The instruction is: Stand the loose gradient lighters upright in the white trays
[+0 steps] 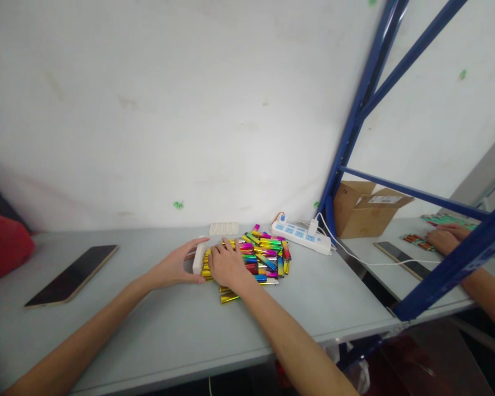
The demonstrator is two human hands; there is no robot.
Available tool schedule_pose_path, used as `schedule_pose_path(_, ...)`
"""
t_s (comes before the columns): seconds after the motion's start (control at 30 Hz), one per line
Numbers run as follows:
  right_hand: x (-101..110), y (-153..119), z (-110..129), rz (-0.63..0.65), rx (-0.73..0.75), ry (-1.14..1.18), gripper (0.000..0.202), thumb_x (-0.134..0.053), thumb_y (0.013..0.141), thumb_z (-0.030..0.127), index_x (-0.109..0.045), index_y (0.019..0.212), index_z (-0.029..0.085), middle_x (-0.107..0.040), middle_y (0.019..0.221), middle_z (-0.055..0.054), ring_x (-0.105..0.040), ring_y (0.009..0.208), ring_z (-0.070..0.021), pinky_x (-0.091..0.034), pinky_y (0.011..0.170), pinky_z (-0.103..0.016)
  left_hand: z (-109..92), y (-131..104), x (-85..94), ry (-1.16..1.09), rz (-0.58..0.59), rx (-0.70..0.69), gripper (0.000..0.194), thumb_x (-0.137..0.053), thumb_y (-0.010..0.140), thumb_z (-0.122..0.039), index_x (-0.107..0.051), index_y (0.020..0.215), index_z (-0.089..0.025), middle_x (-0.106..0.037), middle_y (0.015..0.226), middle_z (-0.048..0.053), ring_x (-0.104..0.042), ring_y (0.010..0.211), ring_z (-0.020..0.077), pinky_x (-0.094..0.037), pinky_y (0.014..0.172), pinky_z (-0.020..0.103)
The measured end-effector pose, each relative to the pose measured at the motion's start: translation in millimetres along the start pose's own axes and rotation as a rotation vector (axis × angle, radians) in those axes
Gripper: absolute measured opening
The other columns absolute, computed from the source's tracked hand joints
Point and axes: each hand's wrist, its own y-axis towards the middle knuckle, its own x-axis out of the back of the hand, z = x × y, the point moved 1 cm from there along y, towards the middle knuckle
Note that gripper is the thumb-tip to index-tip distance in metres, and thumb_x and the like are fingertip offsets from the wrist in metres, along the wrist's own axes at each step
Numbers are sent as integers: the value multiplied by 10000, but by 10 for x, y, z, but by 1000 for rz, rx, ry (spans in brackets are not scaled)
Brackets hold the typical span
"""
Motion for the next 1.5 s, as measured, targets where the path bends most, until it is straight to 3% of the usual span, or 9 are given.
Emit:
schedule_pose_path(0.17,25,6,48,-46,26,16,404,-314,1088,291,-545,1397,169,-545,1505,-156,-401,1453,-314,-223,1216,-657,21,4,7,1,-5,-25,1106,-995,550,-367,-449,1504,-247,-467,1589,178,-507,1430,367,-381,1221,575)
schedule_pose_path(0.3,-13,3,63,-9,123,3,397,-299,1096,303,-560,1358,156,-617,1407,-157,-502,1360,-286,-201,1235,-626,51,-7,11,-7,-2,-30,1160,-998,549,-389,-420,1543,-234,-448,1605,197,-479,1454,377,-345,1242,581)
schedule_pose_path(0.53,-63,17,42,2,92,6,388,-290,1098,303,-552,1349,162,-642,1376,-148,-562,1295,-263,-201,1236,-583,76,-17,65,-76,101,-20,1121,-932,663,-346,-324,1602,-272,-421,1637,160,-445,1490,335,-335,1257,555)
schedule_pose_path(0.7,-64,7,17,-7,77,-20,371,-300,1096,297,-580,1291,151,-667,1328,-140,-583,1254,-262,-213,1224,-559,55,-23,106,-64,97,-16,1086,-929,658,-336,-357,1578,-267,-454,1614,164,-456,1482,336,-340,1248,565)
schedule_pose_path(0.97,-86,6,-39,-13,63,-20,363,-310,1090,285,-590,1290,171,-675,1314,-126,-584,1248,-253,-223,1213,-546,13,-117,346,37,129,31,1082,-889,685,-365,-314,1598,-283,-541,1550,133,-522,1432,311,-398,1212,513)
schedule_pose_path(1.07,-107,6,-44,-3,55,1,393,-312,1092,293,-573,1363,182,-658,1355,-121,-572,1278,-260,-207,1224,-565,23,-154,443,72,160,37,1094,-862,721,-375,-262,1632,-281,-494,1597,123,-492,1460,304,-406,1206,471)
schedule_pose_path(1.27,-57,-13,-36,6,57,40,488,-312,1108,346,-393,1585,279,-626,1400,-124,-543,1325,-264,-196,1224,-610,58,-183,512,172,111,21,1143,-868,719,-416,-230,1654,-255,-371,1672,114,-406,1512,341,-350,1235,471)
schedule_pose_path(1.37,-9,-11,-29,11,136,47,447,-319,1114,385,-474,1531,348,-605,1417,-103,-525,1340,-259,-224,1211,-602,77,-164,471,235,90,17,1138,-872,723,-474,-242,1652,-284,-371,1675,90,-383,1523,357,-312,1253,495)
schedule_pose_path(1.5,8,22,-37,1,188,58,381,-368,1108,373,-678,1302,269,-619,1380,-94,-534,1306,-231,-294,1191,-494,113,-101,348,116,57,-2,1105,-910,685,-477,-341,1613,-289,-462,1624,109,-441,1490,352,-346,1242,515)
